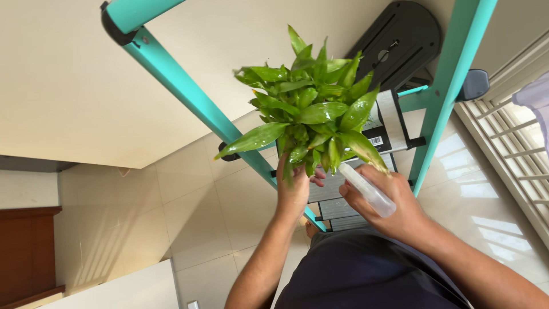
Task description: The person cleans a plant by hand and using a spray bottle. They spray the leaves with liquid and wipe each leaf one at a time while the plant sits on a stepladder.
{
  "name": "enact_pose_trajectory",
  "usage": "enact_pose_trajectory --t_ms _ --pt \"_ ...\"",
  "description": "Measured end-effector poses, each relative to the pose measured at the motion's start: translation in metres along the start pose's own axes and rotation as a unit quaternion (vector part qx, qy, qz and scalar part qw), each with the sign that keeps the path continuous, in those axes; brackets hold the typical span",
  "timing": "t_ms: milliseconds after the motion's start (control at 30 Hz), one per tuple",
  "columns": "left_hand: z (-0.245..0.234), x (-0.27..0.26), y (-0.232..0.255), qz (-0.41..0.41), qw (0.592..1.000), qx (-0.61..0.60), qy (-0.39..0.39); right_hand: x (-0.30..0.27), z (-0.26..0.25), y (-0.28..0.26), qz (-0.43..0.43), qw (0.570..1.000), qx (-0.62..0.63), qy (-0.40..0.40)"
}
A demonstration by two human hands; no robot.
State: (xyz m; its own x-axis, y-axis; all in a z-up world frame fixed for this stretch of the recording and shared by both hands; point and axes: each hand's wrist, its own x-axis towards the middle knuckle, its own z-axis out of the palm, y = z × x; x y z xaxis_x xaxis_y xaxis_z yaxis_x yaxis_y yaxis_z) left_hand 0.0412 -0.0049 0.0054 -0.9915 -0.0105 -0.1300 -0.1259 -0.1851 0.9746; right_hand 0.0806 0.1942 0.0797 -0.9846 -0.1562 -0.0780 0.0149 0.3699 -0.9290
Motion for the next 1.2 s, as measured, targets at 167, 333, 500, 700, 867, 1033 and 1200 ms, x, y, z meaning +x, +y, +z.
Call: enact_pose_trajectory --t_ms 167,333,500,700,867,1033,1200 --pt "0.007 -0.003 0.001 0.013 1.000 -0.021 0.004 -0.002 -0.002 -0.001 -0.037 0.999 0.038 -0.004" --pt "0.009 0.000 0.003 0.014 1.000 -0.012 0.013 -0.002 -0.007 0.001 -0.053 0.998 0.030 0.014" --pt "-0.001 0.010 -0.006 -0.011 1.000 0.012 0.023 0.000 -0.012 0.001 -0.030 0.999 0.036 0.014" --pt "-0.014 0.022 -0.007 -0.020 0.997 0.074 0.015 0.002 -0.012 0.002 -0.026 0.998 0.054 0.014" --pt "-0.030 0.035 -0.003 0.004 0.996 0.077 -0.037 0.003 -0.012 0.000 -0.012 0.998 0.057 0.012" --pt "-0.025 0.029 0.002 0.004 0.998 0.055 -0.013 0.004 -0.011 0.006 -0.015 0.998 0.059 0.030" --pt "-0.003 0.006 0.003 0.013 0.999 0.025 0.032 0.006 -0.022 0.012 -0.084 0.982 0.158 0.054"
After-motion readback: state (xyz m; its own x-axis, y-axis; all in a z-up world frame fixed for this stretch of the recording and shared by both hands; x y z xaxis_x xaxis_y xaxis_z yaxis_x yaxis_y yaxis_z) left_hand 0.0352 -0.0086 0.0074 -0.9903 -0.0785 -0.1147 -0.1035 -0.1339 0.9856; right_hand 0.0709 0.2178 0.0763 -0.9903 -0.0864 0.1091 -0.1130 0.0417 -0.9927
